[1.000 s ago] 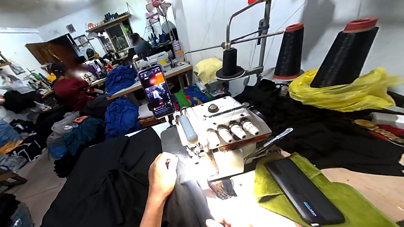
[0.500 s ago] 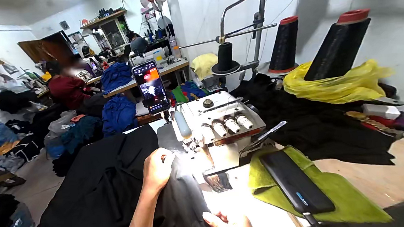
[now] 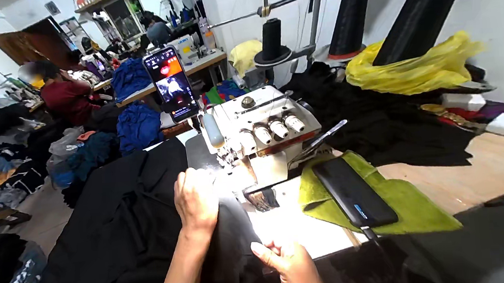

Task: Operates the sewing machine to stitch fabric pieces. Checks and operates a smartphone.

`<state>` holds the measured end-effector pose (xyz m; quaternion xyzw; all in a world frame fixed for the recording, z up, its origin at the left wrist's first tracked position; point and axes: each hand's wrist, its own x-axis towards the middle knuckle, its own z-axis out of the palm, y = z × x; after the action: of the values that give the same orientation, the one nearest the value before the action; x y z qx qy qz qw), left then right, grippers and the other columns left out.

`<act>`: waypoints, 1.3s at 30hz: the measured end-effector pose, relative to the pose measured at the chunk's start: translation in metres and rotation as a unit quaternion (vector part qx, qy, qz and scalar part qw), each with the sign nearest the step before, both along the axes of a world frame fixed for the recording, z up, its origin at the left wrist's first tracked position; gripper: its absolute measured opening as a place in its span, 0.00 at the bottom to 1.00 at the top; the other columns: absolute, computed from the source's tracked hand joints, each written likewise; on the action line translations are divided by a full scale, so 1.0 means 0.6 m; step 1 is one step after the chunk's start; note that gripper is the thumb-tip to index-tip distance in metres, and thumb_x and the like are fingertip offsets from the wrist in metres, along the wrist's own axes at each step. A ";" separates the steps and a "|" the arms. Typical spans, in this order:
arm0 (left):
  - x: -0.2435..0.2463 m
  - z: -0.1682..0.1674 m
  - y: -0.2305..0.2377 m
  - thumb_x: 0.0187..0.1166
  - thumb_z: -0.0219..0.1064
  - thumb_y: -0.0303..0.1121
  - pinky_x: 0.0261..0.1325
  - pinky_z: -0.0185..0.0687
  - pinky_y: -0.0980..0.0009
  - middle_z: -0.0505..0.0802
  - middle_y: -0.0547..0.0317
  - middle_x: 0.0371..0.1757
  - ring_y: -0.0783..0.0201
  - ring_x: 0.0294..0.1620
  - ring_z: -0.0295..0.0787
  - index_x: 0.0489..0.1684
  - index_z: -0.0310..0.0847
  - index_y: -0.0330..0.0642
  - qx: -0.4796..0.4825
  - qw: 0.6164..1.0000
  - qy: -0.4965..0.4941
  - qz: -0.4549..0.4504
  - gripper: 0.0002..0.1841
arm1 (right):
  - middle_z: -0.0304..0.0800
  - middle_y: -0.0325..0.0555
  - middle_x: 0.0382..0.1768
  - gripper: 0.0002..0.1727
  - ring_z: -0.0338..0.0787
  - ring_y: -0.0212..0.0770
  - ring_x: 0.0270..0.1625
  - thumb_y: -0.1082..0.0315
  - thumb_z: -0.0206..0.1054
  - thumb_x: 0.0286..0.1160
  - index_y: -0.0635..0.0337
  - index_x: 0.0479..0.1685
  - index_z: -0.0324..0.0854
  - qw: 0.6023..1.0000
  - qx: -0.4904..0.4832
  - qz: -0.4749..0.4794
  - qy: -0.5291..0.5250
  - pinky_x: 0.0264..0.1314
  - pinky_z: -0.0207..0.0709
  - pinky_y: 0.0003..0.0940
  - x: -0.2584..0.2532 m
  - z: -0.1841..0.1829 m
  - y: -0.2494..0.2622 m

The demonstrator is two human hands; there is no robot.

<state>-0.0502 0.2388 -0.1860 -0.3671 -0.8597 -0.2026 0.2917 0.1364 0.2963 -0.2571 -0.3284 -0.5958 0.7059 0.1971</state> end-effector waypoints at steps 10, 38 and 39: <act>0.080 -0.045 -0.021 0.85 0.60 0.47 0.80 0.77 0.60 0.90 0.54 0.71 0.56 0.76 0.83 0.70 0.87 0.44 0.004 0.987 -0.083 -0.135 0.24 | 0.92 0.34 0.23 0.04 0.90 0.28 0.26 0.79 0.65 0.76 0.60 0.37 0.81 0.983 -0.149 -0.025 0.106 0.36 0.87 0.27 0.050 0.021 -0.032; 0.028 -0.042 -0.037 0.86 0.59 0.41 0.88 0.67 0.58 0.89 0.59 0.74 0.61 0.81 0.78 0.70 0.87 0.46 0.005 0.981 -0.096 -0.167 0.21 | 0.90 0.37 0.23 0.03 0.90 0.31 0.26 0.78 0.65 0.77 0.63 0.36 0.80 0.984 -0.126 0.007 0.124 0.35 0.88 0.31 0.000 0.022 -0.027; 0.028 -0.041 -0.036 0.86 0.58 0.41 0.88 0.66 0.59 0.89 0.60 0.74 0.61 0.81 0.78 0.71 0.87 0.47 0.003 0.981 -0.099 -0.166 0.21 | 0.90 0.37 0.23 0.03 0.90 0.31 0.26 0.78 0.66 0.76 0.63 0.36 0.80 0.984 -0.123 0.007 0.127 0.35 0.88 0.32 0.000 0.021 -0.026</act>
<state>-0.0336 0.2174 -0.2106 -0.4817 -0.8108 -0.2865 0.1685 0.1364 0.2807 -0.2445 -0.2538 -0.4766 0.8111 0.2246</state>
